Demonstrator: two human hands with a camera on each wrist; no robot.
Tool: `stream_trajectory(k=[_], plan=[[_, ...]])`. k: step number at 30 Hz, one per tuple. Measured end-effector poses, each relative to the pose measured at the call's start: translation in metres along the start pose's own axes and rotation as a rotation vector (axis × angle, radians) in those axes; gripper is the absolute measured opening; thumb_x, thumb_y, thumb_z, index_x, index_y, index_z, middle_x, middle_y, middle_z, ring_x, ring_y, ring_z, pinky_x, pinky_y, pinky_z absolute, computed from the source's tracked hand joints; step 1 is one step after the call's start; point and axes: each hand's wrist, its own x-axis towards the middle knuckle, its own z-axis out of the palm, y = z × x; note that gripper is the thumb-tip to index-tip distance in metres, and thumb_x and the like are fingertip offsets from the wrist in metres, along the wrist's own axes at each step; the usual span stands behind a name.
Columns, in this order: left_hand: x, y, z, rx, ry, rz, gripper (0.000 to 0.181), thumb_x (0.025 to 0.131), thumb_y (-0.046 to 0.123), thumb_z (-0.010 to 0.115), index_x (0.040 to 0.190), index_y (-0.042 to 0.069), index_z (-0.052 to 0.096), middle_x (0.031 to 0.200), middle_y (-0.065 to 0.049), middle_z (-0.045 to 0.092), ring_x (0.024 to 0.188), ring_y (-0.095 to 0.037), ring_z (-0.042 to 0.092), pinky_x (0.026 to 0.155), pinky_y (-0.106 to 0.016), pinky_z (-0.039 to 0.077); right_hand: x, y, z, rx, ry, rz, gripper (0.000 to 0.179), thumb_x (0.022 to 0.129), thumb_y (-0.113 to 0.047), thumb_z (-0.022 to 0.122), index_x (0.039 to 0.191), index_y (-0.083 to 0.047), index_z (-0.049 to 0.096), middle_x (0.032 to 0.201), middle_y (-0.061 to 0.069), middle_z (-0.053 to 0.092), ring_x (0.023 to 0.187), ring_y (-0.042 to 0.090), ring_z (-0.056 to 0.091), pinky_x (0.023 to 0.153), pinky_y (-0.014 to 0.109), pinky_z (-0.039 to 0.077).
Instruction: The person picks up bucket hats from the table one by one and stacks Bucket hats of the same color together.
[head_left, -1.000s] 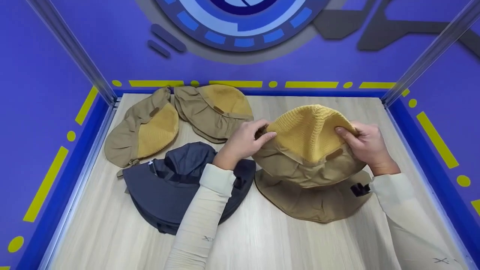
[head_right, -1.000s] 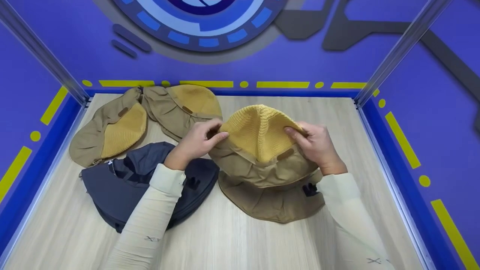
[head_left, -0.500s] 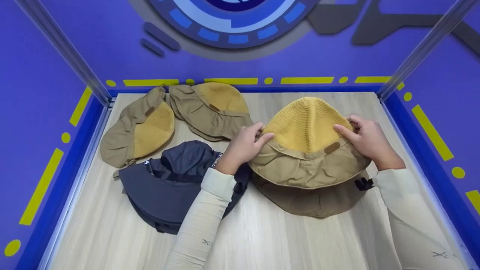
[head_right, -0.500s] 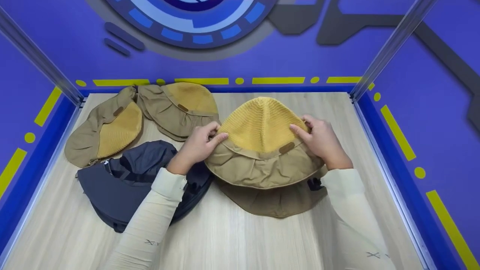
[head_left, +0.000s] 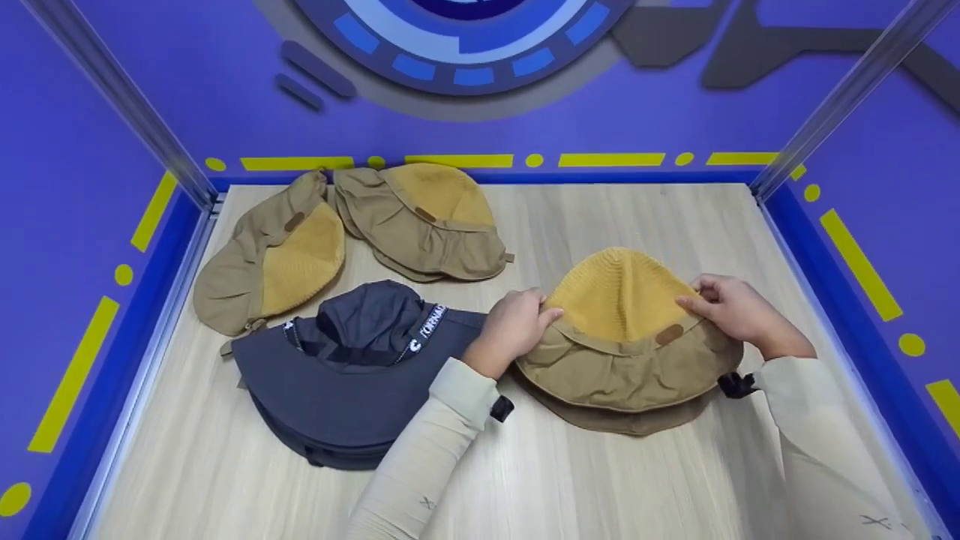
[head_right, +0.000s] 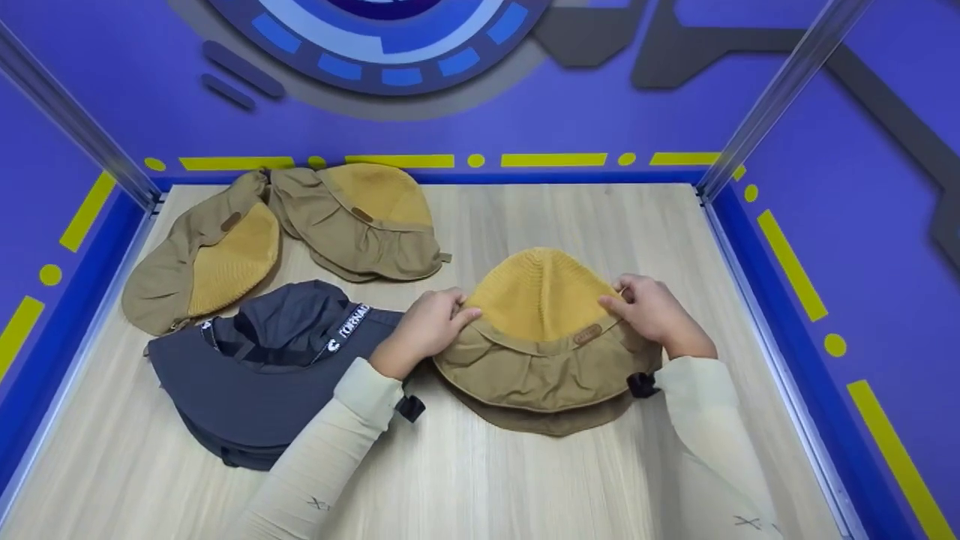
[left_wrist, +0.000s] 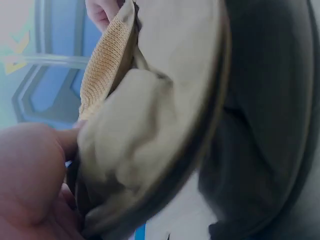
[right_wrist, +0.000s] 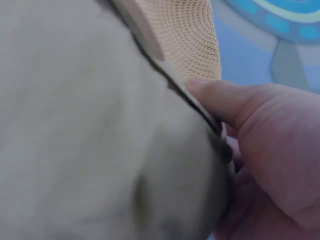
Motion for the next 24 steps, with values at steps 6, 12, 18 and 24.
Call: stream_trajectory(k=[6, 12, 18, 24], plan=[[-0.002, 0.010, 0.017, 0.106, -0.048, -0.085, 0.037, 0.100, 0.046, 0.062, 0.100, 0.010, 0.073, 0.097, -0.011, 0.077, 0.091, -0.027, 0.075, 0.078, -0.041, 0.059, -0.001, 0.011, 0.009, 0.026, -0.130, 0.072, 0.028, 0.102, -0.032, 0.064, 0.097, -0.005, 0.063, 0.062, -0.008, 0.050, 0.058, 0.008, 0.045, 0.057, 0.026, 0.039], [-0.003, 0.014, 0.031, 0.217, -0.046, -0.151, 0.033, 0.097, 0.046, 0.066, 0.093, 0.016, 0.077, 0.094, -0.005, 0.078, 0.087, -0.024, 0.075, 0.073, -0.039, 0.059, 0.001, 0.016, 0.020, -0.007, -0.159, 0.112, 0.028, 0.100, -0.030, 0.066, 0.101, -0.003, 0.064, 0.067, -0.004, 0.060, 0.064, 0.012, 0.052, 0.061, 0.028, 0.044], [-0.003, 0.011, 0.040, 0.336, -0.026, -0.138, 0.033, 0.094, 0.048, 0.069, 0.087, 0.018, 0.080, 0.091, -0.002, 0.079, 0.085, -0.023, 0.075, 0.074, -0.038, 0.057, 0.005, 0.010, 0.031, -0.102, -0.115, 0.102, 0.026, 0.099, -0.029, 0.068, 0.098, -0.003, 0.065, 0.076, 0.004, 0.065, 0.071, 0.017, 0.058, 0.068, 0.035, 0.046], [-0.006, 0.010, 0.044, 0.376, 0.009, -0.081, 0.037, 0.095, 0.049, 0.067, 0.093, 0.015, 0.080, 0.094, -0.005, 0.079, 0.088, -0.026, 0.074, 0.074, -0.039, 0.056, -0.003, -0.016, 0.035, -0.192, 0.041, 0.045, 0.027, 0.097, -0.016, 0.067, 0.118, 0.000, 0.064, 0.112, 0.026, 0.061, 0.106, 0.048, 0.054, 0.091, 0.060, 0.046]])
